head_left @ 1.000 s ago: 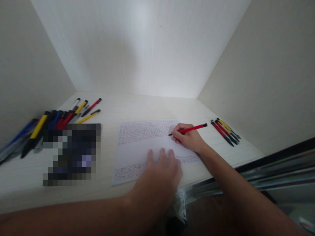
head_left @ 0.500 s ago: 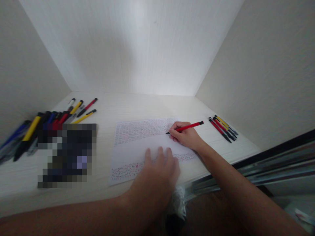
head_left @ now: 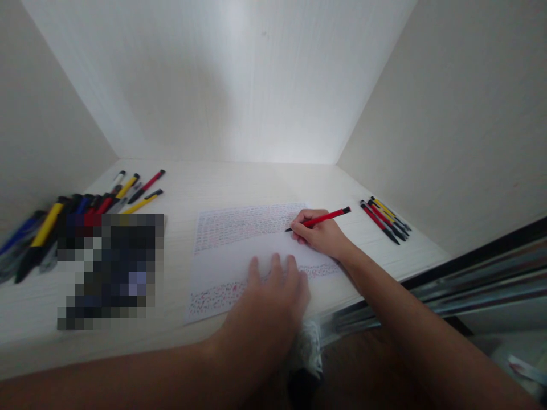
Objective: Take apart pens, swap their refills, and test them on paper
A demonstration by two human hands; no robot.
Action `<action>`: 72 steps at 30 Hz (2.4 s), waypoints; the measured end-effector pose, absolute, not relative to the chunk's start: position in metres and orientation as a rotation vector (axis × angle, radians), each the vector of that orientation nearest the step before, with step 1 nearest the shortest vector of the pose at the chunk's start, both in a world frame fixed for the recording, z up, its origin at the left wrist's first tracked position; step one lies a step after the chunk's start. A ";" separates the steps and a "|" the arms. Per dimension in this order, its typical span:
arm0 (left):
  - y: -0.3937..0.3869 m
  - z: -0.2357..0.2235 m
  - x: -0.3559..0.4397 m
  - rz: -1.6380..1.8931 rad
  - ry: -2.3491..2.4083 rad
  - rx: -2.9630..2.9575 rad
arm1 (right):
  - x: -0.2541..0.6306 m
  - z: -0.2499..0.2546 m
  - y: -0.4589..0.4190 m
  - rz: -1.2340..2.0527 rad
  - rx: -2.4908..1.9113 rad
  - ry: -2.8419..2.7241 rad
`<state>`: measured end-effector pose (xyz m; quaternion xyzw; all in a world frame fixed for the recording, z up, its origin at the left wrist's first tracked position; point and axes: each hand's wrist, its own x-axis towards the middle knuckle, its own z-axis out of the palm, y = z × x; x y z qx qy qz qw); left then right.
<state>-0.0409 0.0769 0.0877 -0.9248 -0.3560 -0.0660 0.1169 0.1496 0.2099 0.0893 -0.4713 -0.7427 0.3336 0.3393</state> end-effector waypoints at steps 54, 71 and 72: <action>0.077 0.092 -0.040 -0.136 -1.030 -2.712 | 0.148 0.094 0.206 0.851 -1.241 -1.882; 0.077 0.092 -0.039 -0.115 -1.059 -2.712 | 0.150 0.096 0.211 0.828 -1.238 -1.677; 0.077 0.092 -0.039 -0.118 -1.069 -2.704 | 0.151 0.097 0.211 0.810 -1.209 -1.621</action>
